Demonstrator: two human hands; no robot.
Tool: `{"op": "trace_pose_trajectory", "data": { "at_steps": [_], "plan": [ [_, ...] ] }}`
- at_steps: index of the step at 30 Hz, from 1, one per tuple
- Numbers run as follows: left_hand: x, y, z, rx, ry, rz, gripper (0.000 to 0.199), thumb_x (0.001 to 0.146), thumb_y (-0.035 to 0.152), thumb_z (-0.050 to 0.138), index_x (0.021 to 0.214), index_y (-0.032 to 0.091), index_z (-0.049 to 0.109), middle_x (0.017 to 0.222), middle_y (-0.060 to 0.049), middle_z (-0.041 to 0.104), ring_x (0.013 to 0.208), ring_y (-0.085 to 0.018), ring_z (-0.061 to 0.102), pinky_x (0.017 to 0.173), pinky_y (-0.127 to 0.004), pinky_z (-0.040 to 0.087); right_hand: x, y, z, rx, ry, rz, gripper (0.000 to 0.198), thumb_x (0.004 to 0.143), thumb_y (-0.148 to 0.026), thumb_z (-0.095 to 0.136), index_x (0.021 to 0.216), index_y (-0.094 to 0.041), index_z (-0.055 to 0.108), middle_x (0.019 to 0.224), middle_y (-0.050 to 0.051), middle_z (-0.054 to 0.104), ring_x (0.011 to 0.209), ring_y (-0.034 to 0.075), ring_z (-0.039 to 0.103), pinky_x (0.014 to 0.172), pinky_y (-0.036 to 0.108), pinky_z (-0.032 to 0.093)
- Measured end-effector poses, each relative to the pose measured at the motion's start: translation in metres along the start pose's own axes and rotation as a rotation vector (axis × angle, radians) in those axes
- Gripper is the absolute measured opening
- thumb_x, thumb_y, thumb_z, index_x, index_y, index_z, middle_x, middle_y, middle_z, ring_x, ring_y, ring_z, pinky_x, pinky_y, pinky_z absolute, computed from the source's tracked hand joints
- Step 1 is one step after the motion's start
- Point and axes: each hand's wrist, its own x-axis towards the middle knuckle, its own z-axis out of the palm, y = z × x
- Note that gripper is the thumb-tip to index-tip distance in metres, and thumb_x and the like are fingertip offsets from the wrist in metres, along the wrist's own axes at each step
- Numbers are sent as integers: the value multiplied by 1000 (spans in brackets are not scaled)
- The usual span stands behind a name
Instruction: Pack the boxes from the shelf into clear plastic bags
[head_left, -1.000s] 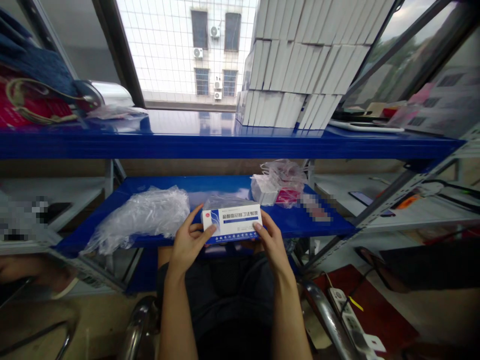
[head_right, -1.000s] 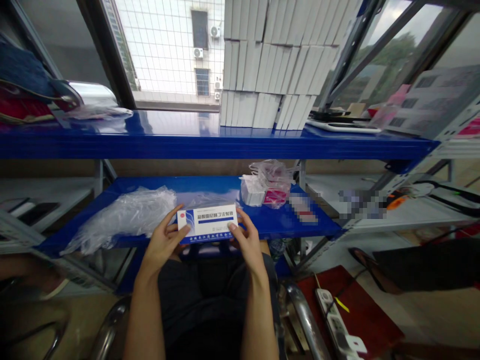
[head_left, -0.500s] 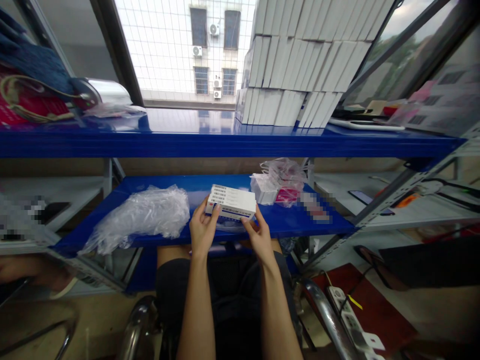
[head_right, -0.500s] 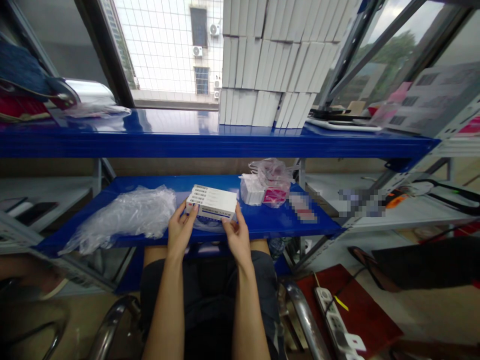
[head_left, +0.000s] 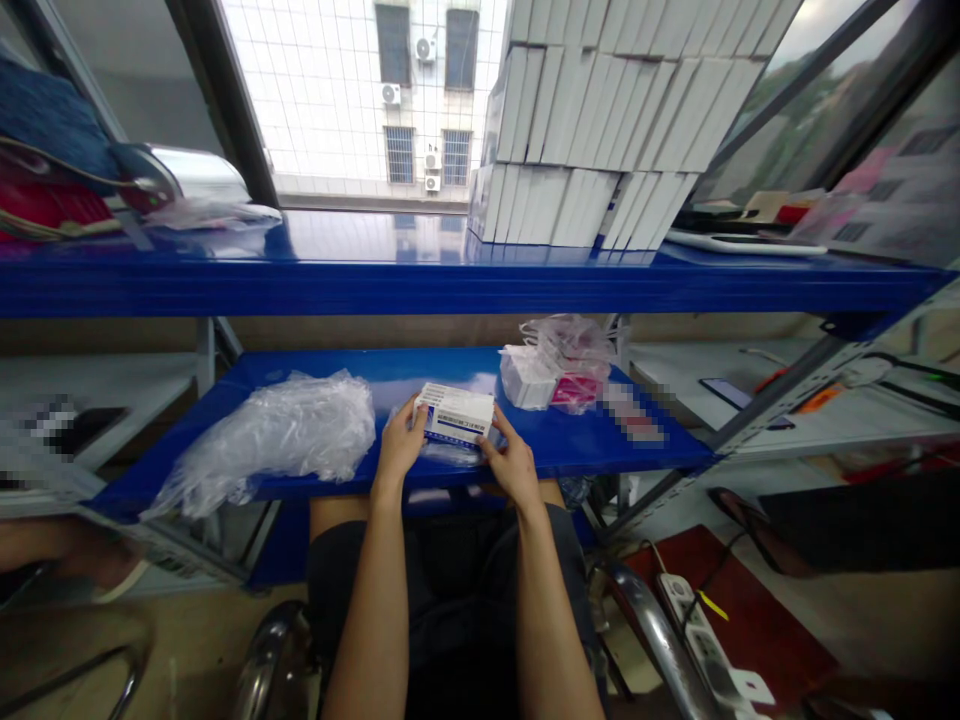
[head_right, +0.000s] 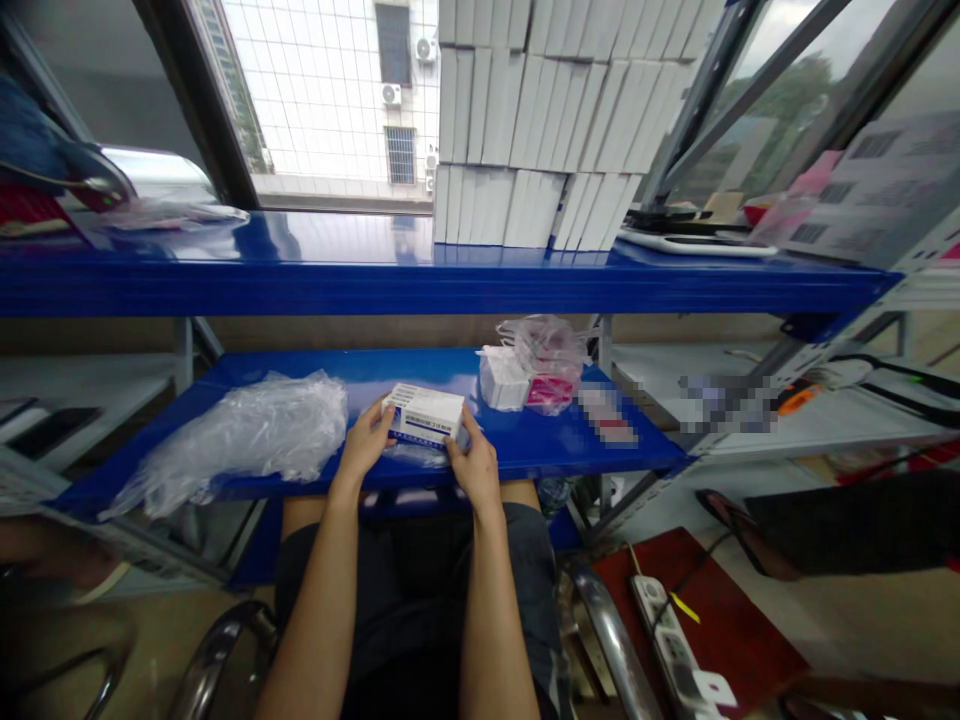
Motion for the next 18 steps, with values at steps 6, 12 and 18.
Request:
{"op": "trace_pose_trajectory", "data": {
  "at_steps": [6, 12, 18],
  "plan": [
    [6, 5, -20, 490, 328, 162, 29, 90, 42, 63, 101, 21, 80, 105, -14, 78, 101, -30, 71, 95, -39, 51, 4, 12, 3, -214, 257, 13, 42, 75, -30, 64, 114, -20, 77, 115, 13, 66, 79, 22, 64, 89, 39, 53],
    [17, -12, -26, 447, 149, 65, 31, 80, 28, 69, 108, 17, 77, 82, -8, 76, 76, -23, 69, 81, -33, 53, 22, 9, -1, -213, 226, 119, 24, 73, -29, 64, 95, -23, 70, 78, 4, 69, 74, 25, 66, 81, 38, 51],
    [11, 20, -26, 90, 323, 210, 28, 83, 34, 67, 102, 15, 75, 92, -7, 76, 74, -17, 68, 73, -25, 54, 51, -32, -18, 198, 241, -94, 21, 80, -39, 66, 91, -21, 64, 85, 6, 72, 71, 20, 68, 71, 33, 54]
  ]
}}
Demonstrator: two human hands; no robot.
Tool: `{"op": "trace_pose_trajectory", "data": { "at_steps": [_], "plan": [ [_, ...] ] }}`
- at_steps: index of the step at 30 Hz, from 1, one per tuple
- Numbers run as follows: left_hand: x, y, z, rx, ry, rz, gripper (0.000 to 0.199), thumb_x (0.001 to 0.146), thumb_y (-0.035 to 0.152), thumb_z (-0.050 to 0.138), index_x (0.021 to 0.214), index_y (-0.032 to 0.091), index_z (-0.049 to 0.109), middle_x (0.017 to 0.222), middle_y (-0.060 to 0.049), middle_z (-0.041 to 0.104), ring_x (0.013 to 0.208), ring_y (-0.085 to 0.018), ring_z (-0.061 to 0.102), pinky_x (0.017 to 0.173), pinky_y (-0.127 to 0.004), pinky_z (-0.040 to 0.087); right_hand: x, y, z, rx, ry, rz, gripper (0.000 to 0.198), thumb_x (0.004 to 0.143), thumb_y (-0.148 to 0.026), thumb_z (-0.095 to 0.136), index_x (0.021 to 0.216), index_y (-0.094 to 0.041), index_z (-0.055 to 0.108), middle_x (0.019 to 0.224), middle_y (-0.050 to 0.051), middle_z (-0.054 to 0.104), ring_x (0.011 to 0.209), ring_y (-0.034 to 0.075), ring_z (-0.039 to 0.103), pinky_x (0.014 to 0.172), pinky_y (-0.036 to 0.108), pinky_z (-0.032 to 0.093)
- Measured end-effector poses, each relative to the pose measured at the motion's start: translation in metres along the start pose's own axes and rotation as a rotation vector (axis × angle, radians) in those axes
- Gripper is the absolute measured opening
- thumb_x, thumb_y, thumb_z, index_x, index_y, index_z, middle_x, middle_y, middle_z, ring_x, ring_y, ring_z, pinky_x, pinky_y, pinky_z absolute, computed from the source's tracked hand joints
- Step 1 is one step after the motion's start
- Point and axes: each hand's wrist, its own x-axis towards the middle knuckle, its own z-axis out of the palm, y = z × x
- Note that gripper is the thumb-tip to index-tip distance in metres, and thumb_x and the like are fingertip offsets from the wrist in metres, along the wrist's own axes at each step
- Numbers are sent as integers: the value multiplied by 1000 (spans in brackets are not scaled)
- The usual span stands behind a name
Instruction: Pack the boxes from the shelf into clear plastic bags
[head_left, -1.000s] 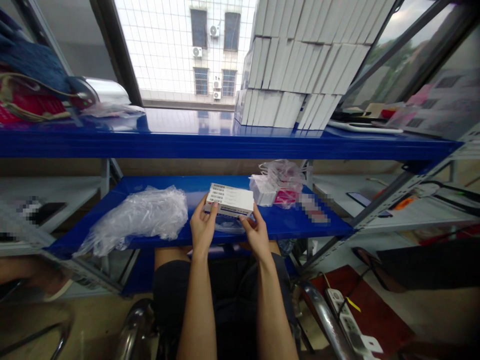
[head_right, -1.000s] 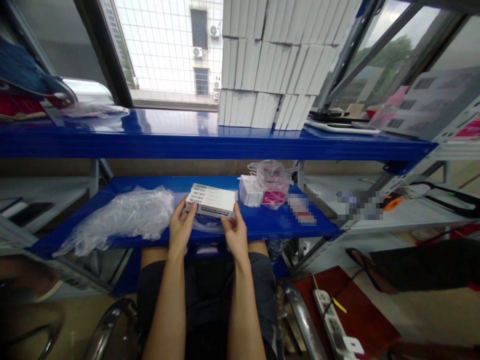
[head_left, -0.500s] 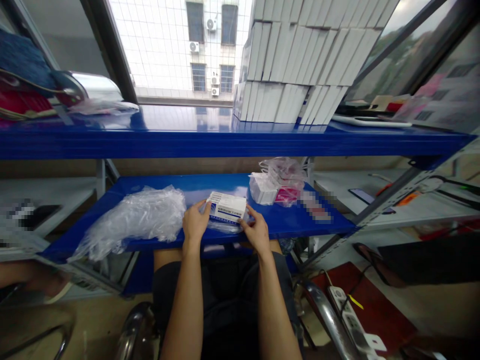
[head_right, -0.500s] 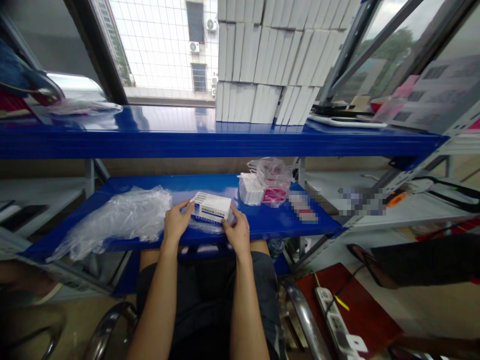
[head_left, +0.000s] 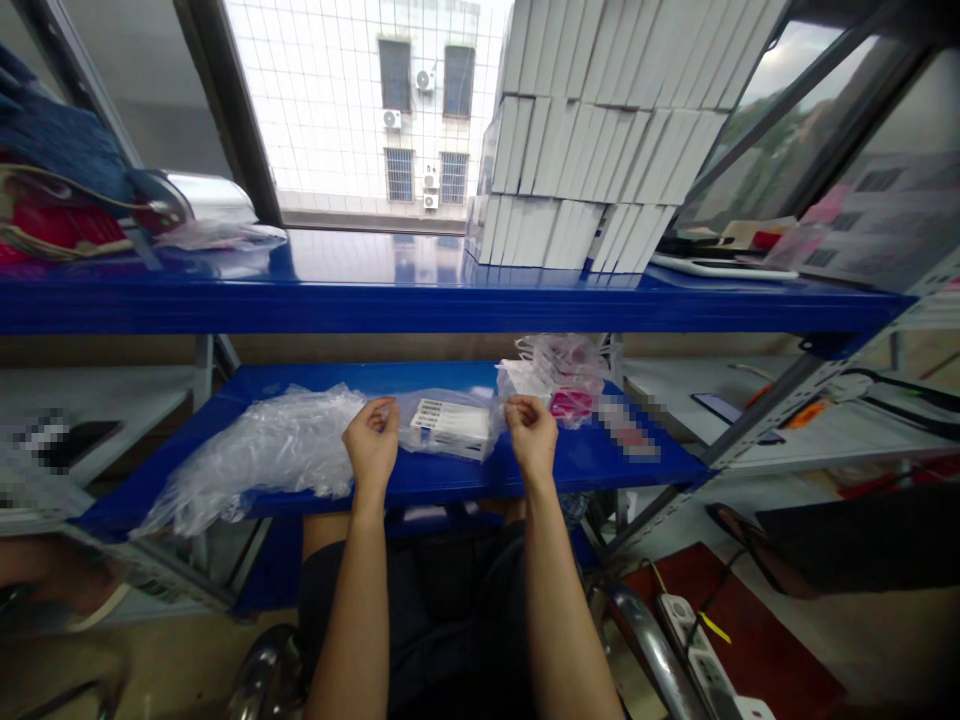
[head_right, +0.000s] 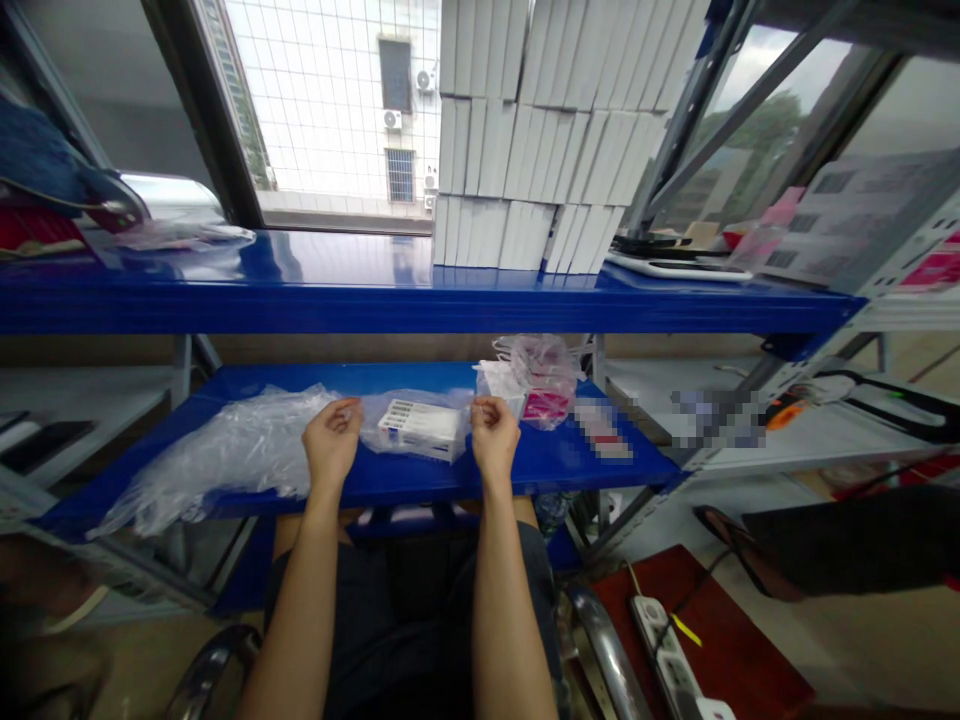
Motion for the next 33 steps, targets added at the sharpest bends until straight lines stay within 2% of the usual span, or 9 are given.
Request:
{"op": "trace_pose_trajectory", "data": {
  "at_steps": [5, 8, 12, 14, 17, 20, 26, 30, 33],
  "plan": [
    [0, 50, -16, -231, 76, 188, 29, 86, 33, 72, 110, 17, 72, 90, -5, 75, 86, -18, 72, 84, -27, 55, 17, -50, -7, 115, -1, -169, 24, 82, -40, 72, 93, -20, 67, 89, 7, 75, 76, 20, 70, 71, 32, 56],
    [-6, 66, -16, -332, 17, 322, 25, 88, 32, 73, 110, 19, 70, 97, -5, 75, 91, -18, 73, 95, -33, 54, 11, -67, -12, 109, -43, -238, 32, 83, -41, 75, 106, -19, 70, 91, 8, 78, 84, 23, 74, 75, 33, 57],
    [-19, 62, -1, -376, -172, 427, 21, 95, 33, 65, 112, 22, 72, 119, -9, 72, 130, -25, 61, 115, -42, 45, -6, -76, -16, -16, -119, -287, 29, 87, -38, 74, 109, -20, 76, 98, 9, 80, 88, 25, 76, 83, 36, 59],
    [-25, 55, 6, -359, -303, 405, 27, 97, 33, 62, 121, 24, 70, 128, -10, 70, 132, -25, 60, 116, -42, 45, -17, -80, -17, -74, -181, -307, 22, 89, -36, 71, 102, -21, 79, 100, 9, 81, 90, 24, 76, 84, 37, 59],
    [-31, 47, 13, -355, -467, 306, 35, 98, 33, 60, 132, 25, 64, 143, -12, 61, 108, -22, 72, 95, -36, 59, -27, -85, -17, -87, -282, -337, 17, 91, -32, 68, 97, -23, 81, 100, 7, 81, 93, 24, 76, 85, 35, 58],
    [-24, 49, 14, -338, -474, 282, 35, 99, 31, 57, 133, 25, 62, 151, -12, 54, 93, -17, 74, 77, -29, 60, -25, -88, -13, -68, -253, -331, 17, 90, -31, 68, 96, -22, 81, 98, 7, 81, 90, 23, 75, 84, 35, 58],
    [2, 62, 9, -310, -455, 282, 39, 96, 23, 57, 134, 25, 60, 142, -10, 63, 90, -16, 74, 81, -29, 59, -4, -88, -8, -66, -197, -329, 17, 88, -32, 71, 96, -20, 80, 97, 8, 80, 88, 23, 72, 81, 34, 56],
    [-8, 60, 9, -278, -661, 258, 49, 87, 19, 65, 136, 21, 61, 142, -11, 63, 98, -18, 73, 91, -31, 57, -16, -90, -5, -188, -408, -447, 12, 90, -26, 70, 96, -25, 81, 99, 7, 78, 96, 24, 68, 90, 39, 53],
    [-24, 55, 10, -246, -840, 238, 45, 82, 21, 73, 127, 16, 68, 123, -10, 73, 105, -23, 71, 92, -30, 56, -32, -91, 0, -281, -498, -539, 13, 90, -23, 72, 95, -29, 83, 127, 7, 70, 123, 28, 58, 108, 48, 44]
  ]
}}
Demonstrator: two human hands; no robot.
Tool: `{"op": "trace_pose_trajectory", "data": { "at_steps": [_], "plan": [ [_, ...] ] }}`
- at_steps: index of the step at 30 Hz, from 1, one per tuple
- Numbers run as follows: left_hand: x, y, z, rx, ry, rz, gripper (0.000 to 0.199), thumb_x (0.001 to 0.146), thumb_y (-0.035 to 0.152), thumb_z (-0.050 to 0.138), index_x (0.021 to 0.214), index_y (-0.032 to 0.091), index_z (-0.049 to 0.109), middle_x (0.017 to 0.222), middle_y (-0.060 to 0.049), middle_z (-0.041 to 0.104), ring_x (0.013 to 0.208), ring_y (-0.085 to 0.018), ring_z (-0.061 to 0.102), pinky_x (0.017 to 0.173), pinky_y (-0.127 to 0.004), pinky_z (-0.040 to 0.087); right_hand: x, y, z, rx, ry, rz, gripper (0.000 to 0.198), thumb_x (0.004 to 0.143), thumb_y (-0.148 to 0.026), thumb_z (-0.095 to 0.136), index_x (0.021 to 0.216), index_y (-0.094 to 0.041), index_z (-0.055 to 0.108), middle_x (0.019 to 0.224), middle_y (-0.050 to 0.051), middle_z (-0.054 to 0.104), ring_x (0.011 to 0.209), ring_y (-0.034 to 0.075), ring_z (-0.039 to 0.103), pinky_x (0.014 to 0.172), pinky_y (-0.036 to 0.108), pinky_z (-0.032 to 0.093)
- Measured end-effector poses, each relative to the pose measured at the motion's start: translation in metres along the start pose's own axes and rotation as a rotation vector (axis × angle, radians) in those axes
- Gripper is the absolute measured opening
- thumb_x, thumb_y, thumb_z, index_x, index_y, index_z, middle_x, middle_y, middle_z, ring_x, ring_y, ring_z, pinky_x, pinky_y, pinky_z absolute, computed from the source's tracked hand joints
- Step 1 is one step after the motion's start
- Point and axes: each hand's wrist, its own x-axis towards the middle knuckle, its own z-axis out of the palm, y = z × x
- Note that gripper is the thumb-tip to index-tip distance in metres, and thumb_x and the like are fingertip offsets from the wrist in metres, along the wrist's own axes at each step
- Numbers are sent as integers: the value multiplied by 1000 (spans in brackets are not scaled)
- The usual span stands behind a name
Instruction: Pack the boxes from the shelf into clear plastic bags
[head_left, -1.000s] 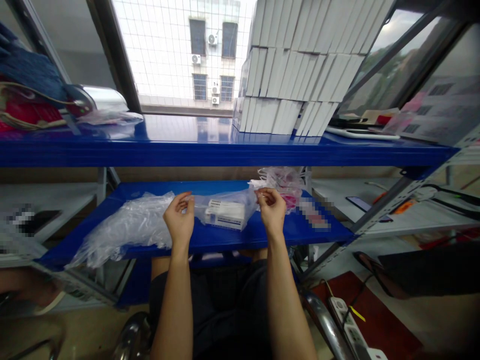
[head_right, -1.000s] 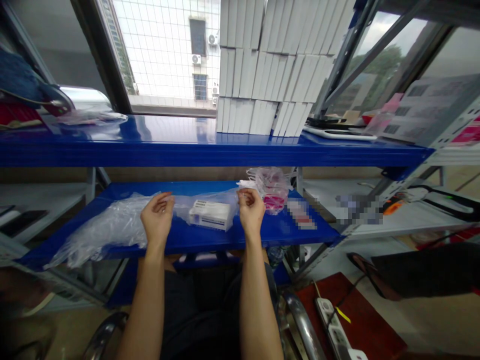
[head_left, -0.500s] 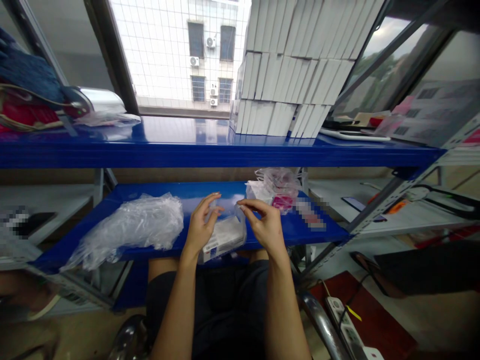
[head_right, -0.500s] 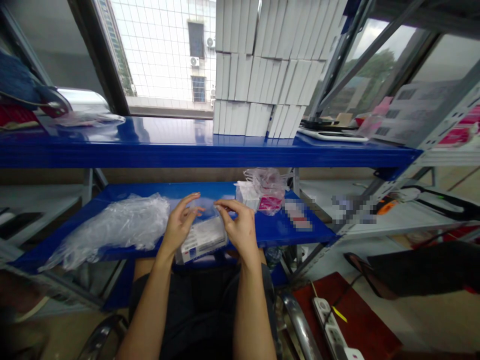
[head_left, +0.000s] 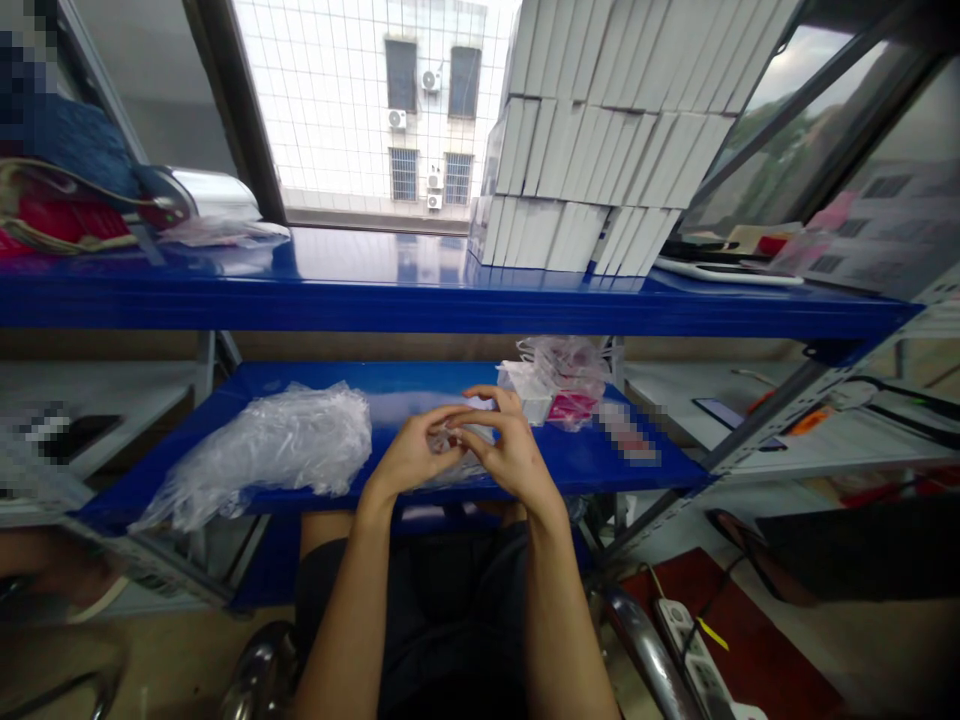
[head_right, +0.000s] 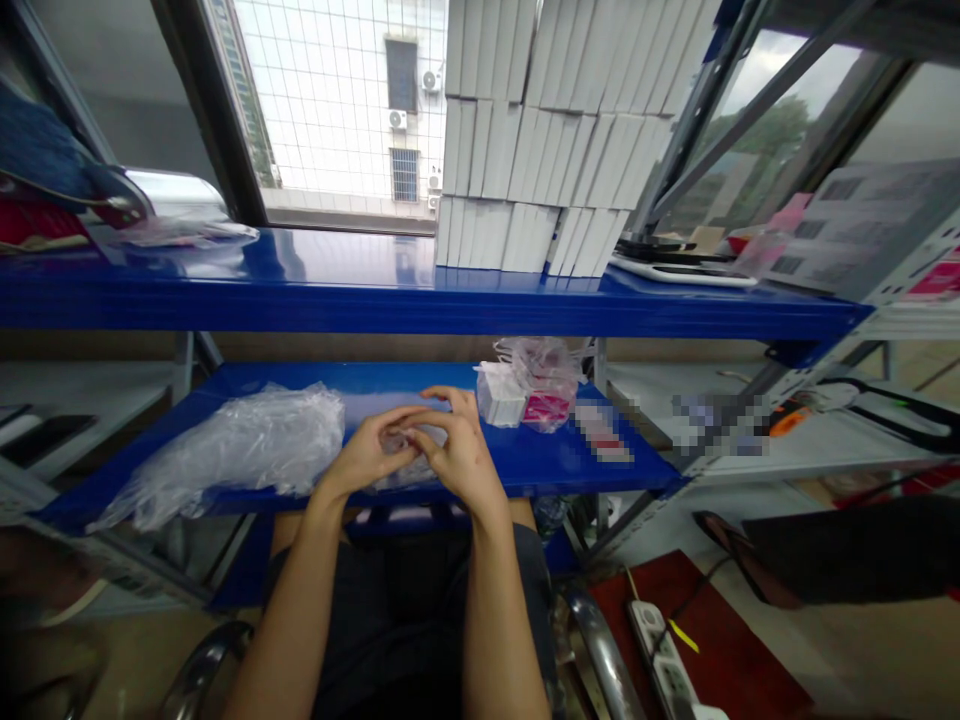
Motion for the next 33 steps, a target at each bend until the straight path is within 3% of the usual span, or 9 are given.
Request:
{"op": "trace_pose_trajectory", "data": {
  "at_steps": [4, 7, 9, 13, 17, 19, 22, 26, 33],
  "plan": [
    [-15, -7, 11, -49, -4, -104, 22, 90, 26, 63, 103, 14, 76, 96, -8, 77, 90, -22, 72, 84, -31, 56, -12, -8, 9, 42, -36, 47, 18, 89, -23, 74, 101, -32, 82, 148, 5, 57, 140, 31, 47, 117, 52, 37],
    [-30, -12, 15, -62, 122, -97, 24, 95, 27, 56, 108, 17, 74, 105, -8, 76, 101, -22, 70, 94, -33, 53, -26, -7, 14, 268, -70, 138, 34, 92, -27, 69, 126, -30, 73, 139, 7, 66, 129, 26, 60, 112, 45, 46],
    [-39, -13, 19, -58, 172, -108, 26, 98, 30, 55, 116, 20, 70, 110, -8, 74, 99, -21, 69, 94, -33, 52, -36, -4, 19, 389, -27, 233, 36, 95, -31, 65, 130, -27, 70, 129, 7, 72, 117, 24, 68, 103, 40, 54],
    [-52, -11, 29, 10, 237, -90, 24, 101, 34, 51, 120, 24, 62, 112, -5, 72, 98, -20, 68, 94, -33, 50, -53, 4, 32, 387, 102, 359, 25, 92, -31, 67, 112, -22, 78, 112, 8, 78, 99, 24, 75, 89, 36, 60],
    [-54, -8, 33, 143, 276, -61, 20, 103, 33, 47, 117, 25, 60, 109, -4, 71, 104, -21, 67, 95, -33, 48, -60, 8, 35, 310, 119, 336, 14, 86, -29, 73, 95, -21, 80, 94, 7, 79, 82, 22, 74, 78, 32, 60],
    [-54, -6, 34, 148, 265, -50, 20, 103, 32, 46, 117, 26, 59, 109, -4, 71, 104, -21, 68, 95, -33, 49, -61, 7, 34, 267, 127, 313, 17, 86, -28, 74, 99, -20, 80, 89, 7, 77, 76, 20, 72, 71, 30, 59],
    [-55, -4, 36, 129, 238, -18, 19, 103, 30, 46, 116, 26, 58, 111, -5, 72, 105, -22, 69, 94, -34, 50, -61, 4, 31, 234, 116, 259, 21, 88, -28, 72, 107, -22, 79, 92, 6, 75, 76, 18, 70, 69, 29, 57],
    [-55, -2, 42, 158, 297, -2, 18, 103, 30, 46, 113, 26, 59, 108, -5, 72, 100, -21, 70, 90, -33, 53, -60, -3, 34, 229, 191, 248, 13, 90, -30, 68, 89, -22, 79, 89, 6, 74, 78, 19, 69, 70, 29, 55],
    [-52, -8, 50, 112, 492, -80, 21, 103, 36, 46, 114, 24, 59, 97, -3, 70, 68, -14, 67, 71, -26, 55, -60, -4, 45, 265, 261, 377, 22, 92, -39, 65, 81, -20, 67, 72, 1, 69, 65, 16, 64, 64, 26, 50]
  ]
}}
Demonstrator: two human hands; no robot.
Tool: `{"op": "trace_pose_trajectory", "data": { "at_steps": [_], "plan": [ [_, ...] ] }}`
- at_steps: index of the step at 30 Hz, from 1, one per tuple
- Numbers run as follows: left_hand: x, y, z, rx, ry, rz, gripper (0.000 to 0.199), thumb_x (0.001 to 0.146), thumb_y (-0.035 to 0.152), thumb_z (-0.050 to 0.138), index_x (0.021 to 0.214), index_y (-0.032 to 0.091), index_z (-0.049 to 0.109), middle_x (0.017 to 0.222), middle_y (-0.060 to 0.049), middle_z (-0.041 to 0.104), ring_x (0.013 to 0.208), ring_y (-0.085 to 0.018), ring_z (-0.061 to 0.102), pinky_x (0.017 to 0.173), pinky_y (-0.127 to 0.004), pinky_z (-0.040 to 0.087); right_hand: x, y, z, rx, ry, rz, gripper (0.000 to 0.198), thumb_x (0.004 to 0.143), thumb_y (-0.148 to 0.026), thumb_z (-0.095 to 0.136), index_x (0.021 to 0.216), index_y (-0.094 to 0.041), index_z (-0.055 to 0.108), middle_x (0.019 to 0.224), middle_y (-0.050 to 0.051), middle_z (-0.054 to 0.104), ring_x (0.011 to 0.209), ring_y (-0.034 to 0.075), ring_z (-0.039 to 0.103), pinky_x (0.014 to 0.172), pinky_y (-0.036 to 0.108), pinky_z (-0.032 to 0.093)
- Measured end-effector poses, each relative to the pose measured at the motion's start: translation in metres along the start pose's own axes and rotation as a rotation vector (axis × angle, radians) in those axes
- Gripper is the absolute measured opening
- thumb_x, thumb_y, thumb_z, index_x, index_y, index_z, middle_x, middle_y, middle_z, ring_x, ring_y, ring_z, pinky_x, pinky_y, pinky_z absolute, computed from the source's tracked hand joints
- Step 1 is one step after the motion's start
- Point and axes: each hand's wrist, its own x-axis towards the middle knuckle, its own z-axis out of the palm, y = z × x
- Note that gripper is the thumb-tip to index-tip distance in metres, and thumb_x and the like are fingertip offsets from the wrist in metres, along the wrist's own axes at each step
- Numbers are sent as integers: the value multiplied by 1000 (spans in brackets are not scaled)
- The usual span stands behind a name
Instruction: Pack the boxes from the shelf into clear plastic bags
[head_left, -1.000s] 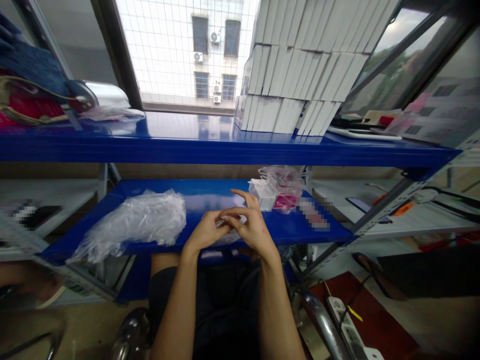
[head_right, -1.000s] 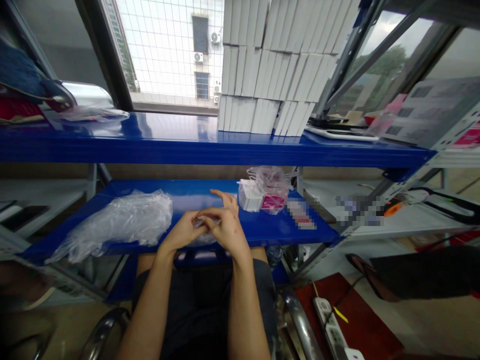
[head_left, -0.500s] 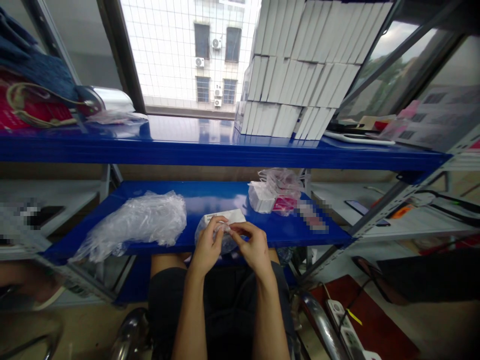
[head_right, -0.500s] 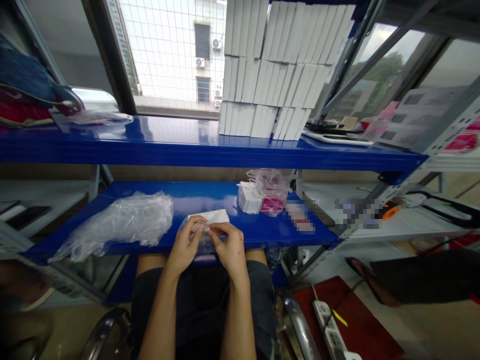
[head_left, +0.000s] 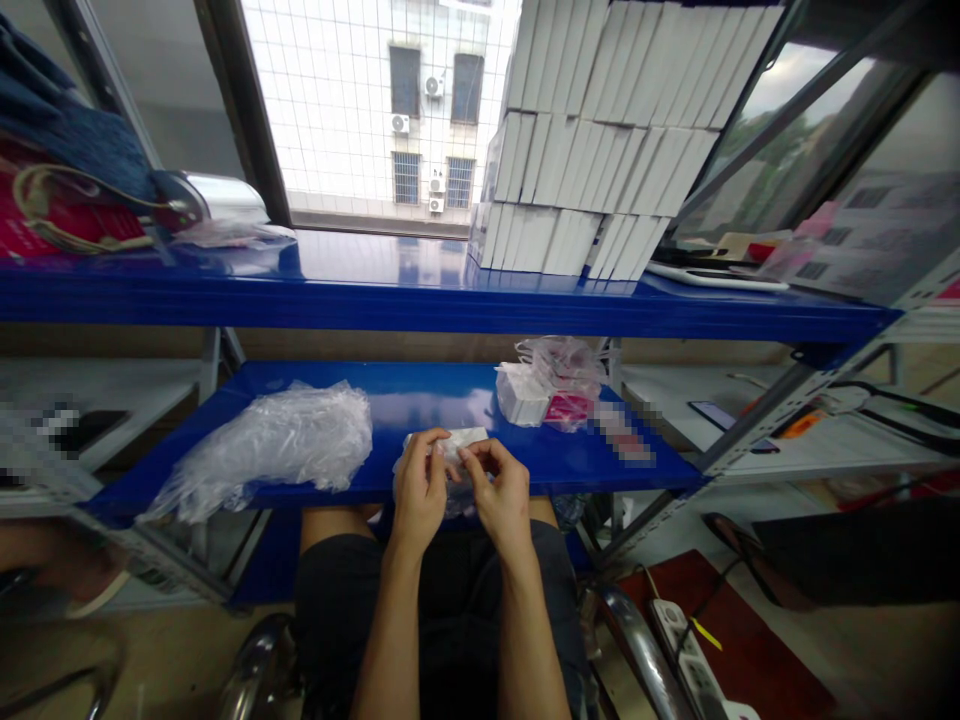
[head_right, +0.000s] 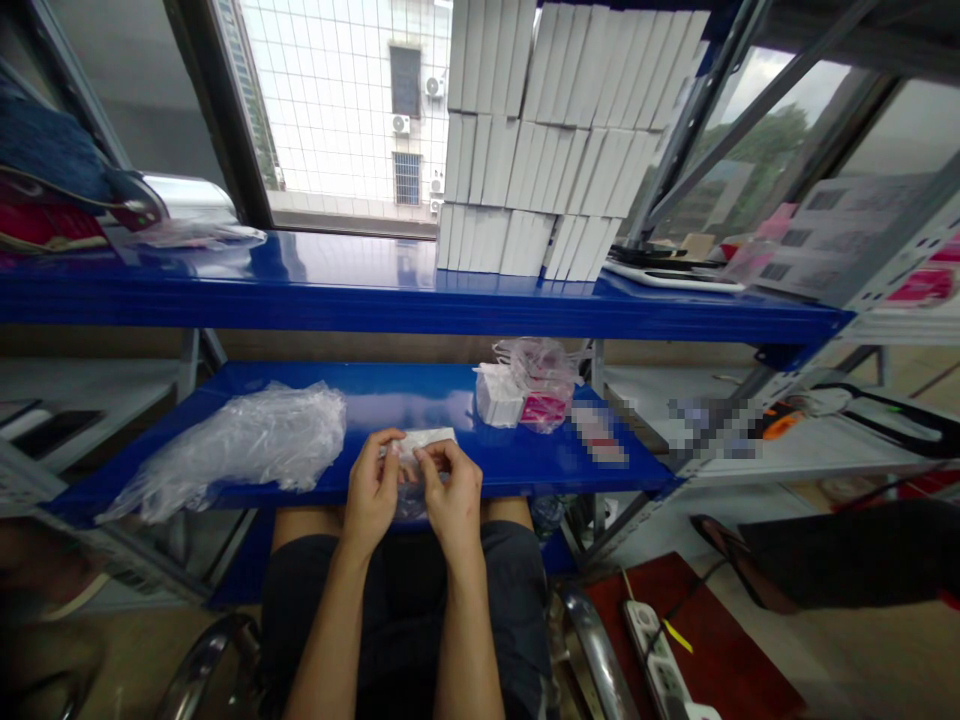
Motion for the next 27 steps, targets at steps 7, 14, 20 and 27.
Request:
{"op": "trace_pose_trajectory", "data": {
  "at_steps": [7, 14, 20, 27],
  "plan": [
    [4, -3, 0, -276, 123, -169, 26, 93, 40, 63, 108, 20, 59, 95, -4, 69, 75, -16, 72, 70, -26, 60, -5, -11, -3, -153, 39, -92, 18, 92, -35, 66, 81, -21, 69, 102, 9, 75, 94, 24, 66, 86, 36, 51],
    [1, 9, -9, -135, 40, -47, 22, 89, 30, 67, 109, 20, 63, 93, -3, 70, 83, -16, 73, 76, -25, 58, -7, -4, 2, -197, -87, -143, 9, 83, -23, 72, 75, -24, 73, 112, 10, 76, 108, 29, 67, 98, 44, 50],
    [0, 21, -23, 84, -72, 123, 19, 84, 16, 65, 101, 23, 66, 92, -2, 73, 87, -18, 73, 86, -30, 57, -6, 12, 13, -234, -17, -206, 6, 82, -19, 65, 79, -24, 67, 84, 4, 73, 83, 24, 68, 80, 35, 50],
    [2, 25, -31, 169, -105, 224, 19, 81, 11, 66, 94, 24, 69, 103, -5, 72, 106, -22, 70, 98, -35, 54, -10, 17, 19, -264, 12, -187, 29, 81, -19, 57, 108, -23, 67, 84, 3, 72, 72, 21, 64, 70, 31, 48]
  ]
}}
